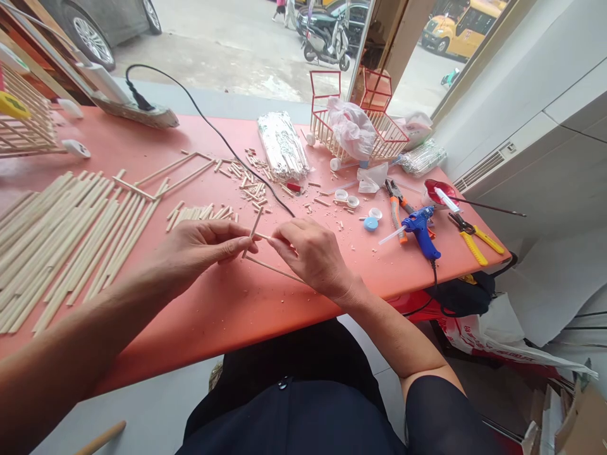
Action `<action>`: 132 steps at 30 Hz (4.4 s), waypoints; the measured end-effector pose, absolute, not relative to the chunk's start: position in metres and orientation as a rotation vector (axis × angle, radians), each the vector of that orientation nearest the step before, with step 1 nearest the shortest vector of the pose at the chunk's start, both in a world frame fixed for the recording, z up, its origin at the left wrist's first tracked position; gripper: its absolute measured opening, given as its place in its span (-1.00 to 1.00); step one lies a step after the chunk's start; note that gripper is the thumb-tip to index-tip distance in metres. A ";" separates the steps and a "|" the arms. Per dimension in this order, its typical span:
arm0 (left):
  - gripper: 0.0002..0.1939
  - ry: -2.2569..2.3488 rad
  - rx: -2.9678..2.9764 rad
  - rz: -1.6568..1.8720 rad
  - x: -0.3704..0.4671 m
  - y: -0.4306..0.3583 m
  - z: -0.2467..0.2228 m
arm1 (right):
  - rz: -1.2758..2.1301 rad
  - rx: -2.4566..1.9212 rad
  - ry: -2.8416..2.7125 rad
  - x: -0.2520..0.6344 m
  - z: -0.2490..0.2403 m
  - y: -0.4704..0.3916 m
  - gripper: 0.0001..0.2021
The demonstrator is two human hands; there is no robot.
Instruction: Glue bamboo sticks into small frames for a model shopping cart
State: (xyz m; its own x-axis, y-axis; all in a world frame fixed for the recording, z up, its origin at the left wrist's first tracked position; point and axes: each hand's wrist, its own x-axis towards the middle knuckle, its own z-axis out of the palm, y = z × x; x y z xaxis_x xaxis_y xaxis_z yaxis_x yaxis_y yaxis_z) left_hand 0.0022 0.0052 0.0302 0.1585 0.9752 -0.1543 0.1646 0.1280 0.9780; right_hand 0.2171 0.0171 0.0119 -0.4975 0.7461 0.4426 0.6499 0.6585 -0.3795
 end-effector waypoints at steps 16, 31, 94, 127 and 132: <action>-0.65 1.250 1.158 0.932 0.004 0.003 0.031 | 0.249 -1.057 -2.214 0.217 0.013 0.015 -0.77; -0.68 1.091 0.874 1.016 0.013 0.008 0.017 | 0.290 -1.074 -2.177 0.218 0.012 0.015 -0.78; -0.82 1.304 1.428 1.072 0.064 -0.019 0.054 | 0.703 -0.957 -1.806 0.245 0.042 0.015 -0.86; -0.91 1.381 1.494 1.246 0.055 -0.025 0.042 | -0.327 -2.296 -1.748 0.409 0.024 0.003 -0.64; -0.90 1.395 1.494 1.231 0.054 -0.026 0.043 | -0.354 -2.361 -1.735 0.412 0.021 0.004 -0.63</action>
State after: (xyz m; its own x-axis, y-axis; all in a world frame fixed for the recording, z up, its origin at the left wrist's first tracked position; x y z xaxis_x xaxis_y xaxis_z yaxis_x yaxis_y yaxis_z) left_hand 0.0540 -0.0263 0.0427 -0.0509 0.9863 0.1572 0.2788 -0.1371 0.9505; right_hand 0.4118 0.0042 0.0210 0.2866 0.9094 0.3015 0.9548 -0.2970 -0.0119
